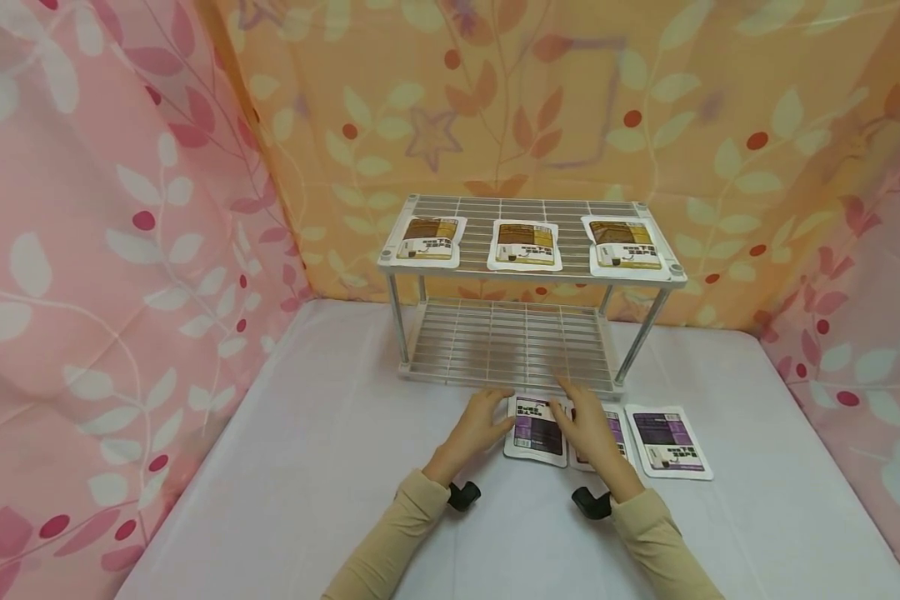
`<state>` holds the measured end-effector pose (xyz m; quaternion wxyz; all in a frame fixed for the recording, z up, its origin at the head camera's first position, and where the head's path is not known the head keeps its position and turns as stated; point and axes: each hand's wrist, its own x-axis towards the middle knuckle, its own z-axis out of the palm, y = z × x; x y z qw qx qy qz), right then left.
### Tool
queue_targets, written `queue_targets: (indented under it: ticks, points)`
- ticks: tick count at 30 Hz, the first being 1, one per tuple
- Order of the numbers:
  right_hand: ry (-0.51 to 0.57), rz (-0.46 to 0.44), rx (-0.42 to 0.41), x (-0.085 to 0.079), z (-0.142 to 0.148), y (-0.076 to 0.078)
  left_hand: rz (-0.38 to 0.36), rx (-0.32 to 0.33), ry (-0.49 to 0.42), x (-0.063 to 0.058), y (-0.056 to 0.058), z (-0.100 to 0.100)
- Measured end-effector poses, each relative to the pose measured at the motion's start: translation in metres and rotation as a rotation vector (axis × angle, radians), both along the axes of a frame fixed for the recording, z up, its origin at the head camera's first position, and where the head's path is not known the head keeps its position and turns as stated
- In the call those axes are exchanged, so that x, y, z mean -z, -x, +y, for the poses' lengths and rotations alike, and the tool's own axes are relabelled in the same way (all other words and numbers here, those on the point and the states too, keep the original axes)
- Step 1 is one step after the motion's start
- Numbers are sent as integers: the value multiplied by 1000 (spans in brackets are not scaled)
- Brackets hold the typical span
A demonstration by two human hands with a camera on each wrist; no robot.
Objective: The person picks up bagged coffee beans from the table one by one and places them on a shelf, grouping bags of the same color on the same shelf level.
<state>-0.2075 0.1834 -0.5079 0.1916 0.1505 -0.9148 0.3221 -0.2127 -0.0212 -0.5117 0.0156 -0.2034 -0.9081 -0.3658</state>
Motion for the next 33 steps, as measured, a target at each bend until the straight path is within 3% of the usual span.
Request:
queue_targets:
  ticks: [11,18,25,33]
  points:
    - [-53,-31,-29,12,11,-10,-62,29,56,-2,-7,5]
    - [-107,-86,-18,19,12,-18,-93,16,54,-1,-10,7]
    - [-159,-120,17,16,7,-23,-100,9,50,-2,-12,7]
    - [-282,-69,43,18,2,-27,-92,8,109,0,-12,7]
